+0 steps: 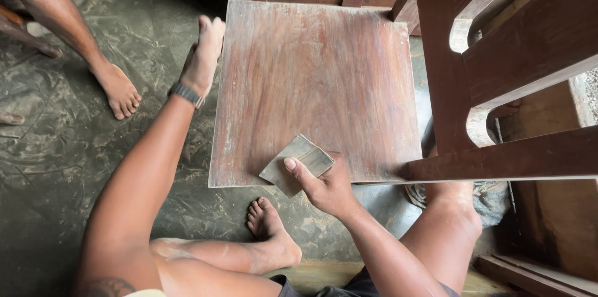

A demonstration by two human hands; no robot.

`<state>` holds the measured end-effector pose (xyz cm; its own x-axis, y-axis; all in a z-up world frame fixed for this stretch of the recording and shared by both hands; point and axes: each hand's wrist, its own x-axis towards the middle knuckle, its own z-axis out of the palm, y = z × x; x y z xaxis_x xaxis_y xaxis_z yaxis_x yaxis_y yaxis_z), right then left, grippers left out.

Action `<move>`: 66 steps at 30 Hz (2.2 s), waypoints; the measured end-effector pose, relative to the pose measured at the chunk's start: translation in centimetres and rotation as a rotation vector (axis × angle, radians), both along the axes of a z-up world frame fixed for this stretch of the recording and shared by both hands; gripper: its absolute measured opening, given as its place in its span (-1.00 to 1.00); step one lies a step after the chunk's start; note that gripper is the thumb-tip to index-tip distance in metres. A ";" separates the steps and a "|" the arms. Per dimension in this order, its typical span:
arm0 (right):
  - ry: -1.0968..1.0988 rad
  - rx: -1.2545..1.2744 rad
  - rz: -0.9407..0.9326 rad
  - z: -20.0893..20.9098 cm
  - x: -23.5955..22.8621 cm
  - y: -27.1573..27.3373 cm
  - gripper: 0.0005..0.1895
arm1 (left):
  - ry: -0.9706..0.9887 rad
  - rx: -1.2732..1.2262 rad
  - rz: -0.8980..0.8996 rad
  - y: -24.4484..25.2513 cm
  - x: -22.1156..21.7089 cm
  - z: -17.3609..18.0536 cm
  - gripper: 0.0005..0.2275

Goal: The person sands the wooden seat of a chair using a piece of sandpaper held by hand.

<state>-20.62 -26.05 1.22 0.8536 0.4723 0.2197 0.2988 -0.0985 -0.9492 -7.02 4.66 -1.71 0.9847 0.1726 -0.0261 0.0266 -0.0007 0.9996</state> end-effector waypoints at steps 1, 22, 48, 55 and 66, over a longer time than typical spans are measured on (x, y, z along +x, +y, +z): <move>0.016 0.000 0.003 0.1 -0.1 0.1 -0.53 | 0.028 0.045 0.017 -0.2 0.7 0.2 0.00; 0.058 0.142 -0.073 -1.9 0.3 0.5 -0.64 | -0.122 0.057 0.110 -0.2 -6.3 -3.9 -0.32; 0.200 0.506 -0.019 -3.2 1.4 -1.6 -0.66 | -1.006 1.253 0.130 -17.1 -15.4 -0.9 -0.47; 0.006 0.129 -0.184 0.0 -4.2 -7.6 -0.73 | -0.819 1.207 -0.049 -11.0 -15.3 -0.9 -0.54; -0.484 0.446 -0.677 3.3 0.2 -17.4 -0.75 | 0.434 1.019 -0.221 -5.4 -17.7 2.8 -0.51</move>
<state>-20.46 -43.41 4.49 0.6847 -0.3034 0.6627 0.6822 -0.0530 -0.7292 -24.69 -0.75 1.06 0.9382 0.1317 -0.3199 0.2694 -0.8582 0.4369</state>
